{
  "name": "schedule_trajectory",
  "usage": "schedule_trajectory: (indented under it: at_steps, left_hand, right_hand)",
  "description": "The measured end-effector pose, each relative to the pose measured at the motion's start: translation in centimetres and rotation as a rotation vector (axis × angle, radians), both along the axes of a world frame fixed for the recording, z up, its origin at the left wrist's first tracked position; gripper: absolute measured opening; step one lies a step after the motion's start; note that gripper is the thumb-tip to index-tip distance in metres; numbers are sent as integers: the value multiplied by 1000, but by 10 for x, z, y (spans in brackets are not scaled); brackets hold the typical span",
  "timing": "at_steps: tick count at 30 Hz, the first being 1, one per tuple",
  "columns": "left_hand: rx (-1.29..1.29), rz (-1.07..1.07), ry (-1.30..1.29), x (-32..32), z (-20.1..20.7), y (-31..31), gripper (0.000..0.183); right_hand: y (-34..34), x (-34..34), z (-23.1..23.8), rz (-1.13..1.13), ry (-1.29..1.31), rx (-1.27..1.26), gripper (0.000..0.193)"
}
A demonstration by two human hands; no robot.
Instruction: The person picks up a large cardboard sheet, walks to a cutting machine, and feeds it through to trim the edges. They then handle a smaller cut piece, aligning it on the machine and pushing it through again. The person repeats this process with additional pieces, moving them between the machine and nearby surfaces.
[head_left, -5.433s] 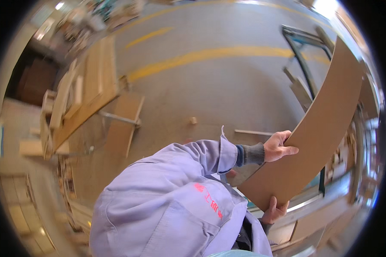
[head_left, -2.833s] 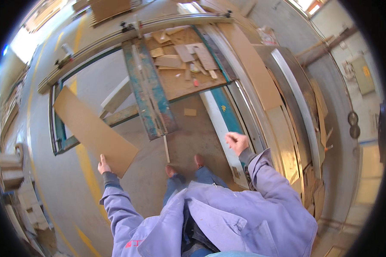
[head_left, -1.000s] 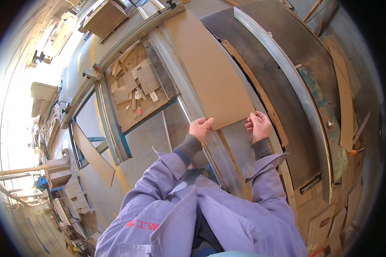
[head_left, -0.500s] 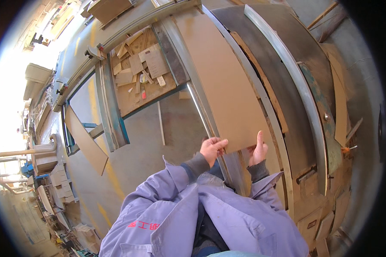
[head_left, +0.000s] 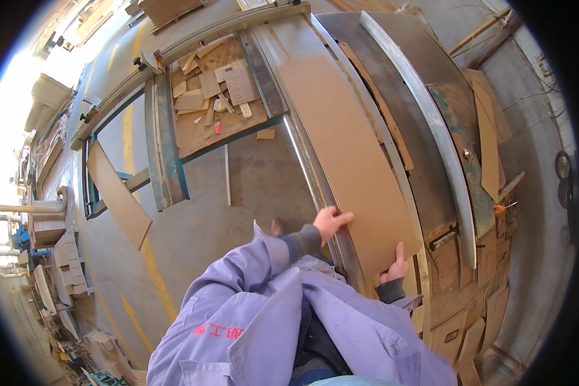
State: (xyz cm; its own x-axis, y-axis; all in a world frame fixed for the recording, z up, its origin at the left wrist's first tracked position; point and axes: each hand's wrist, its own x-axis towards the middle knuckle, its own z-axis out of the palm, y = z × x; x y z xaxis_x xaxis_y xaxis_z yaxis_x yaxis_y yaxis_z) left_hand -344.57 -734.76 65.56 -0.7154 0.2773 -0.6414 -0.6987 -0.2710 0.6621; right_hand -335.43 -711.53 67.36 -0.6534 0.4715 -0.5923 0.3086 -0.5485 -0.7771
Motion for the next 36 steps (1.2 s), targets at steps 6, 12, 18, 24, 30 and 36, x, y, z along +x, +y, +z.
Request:
schedule_trajectory:
  at_steps: [6, 12, 18, 24, 30, 36]
  left_hand:
    - [-47, 235, 77, -60, -8, -14, 27]
    - [-34, 133, 71, -65, -2, -12, 28]
    - [28, -18, 86, -35, 6, 33, 22]
    - [56, -97, 111, -34, 10, 83, 23]
    - [-23, -197, 228, -70, 17, 113, 22]
    - [-245, -298, 366, -105, 20, 117, 31]
  right_hand:
    - [49, 50, 7, -76, -24, 71, 47]
    - [93, 101, -8, -162, 34, 178, 49]
    - [177, 157, -51, -110, -179, 570, 48]
    - [194, 191, -57, -244, 40, 503, 53]
    - [189, 170, -44, -323, -338, 620, 55]
    - [190, 141, -66, -380, -117, 541, 60]
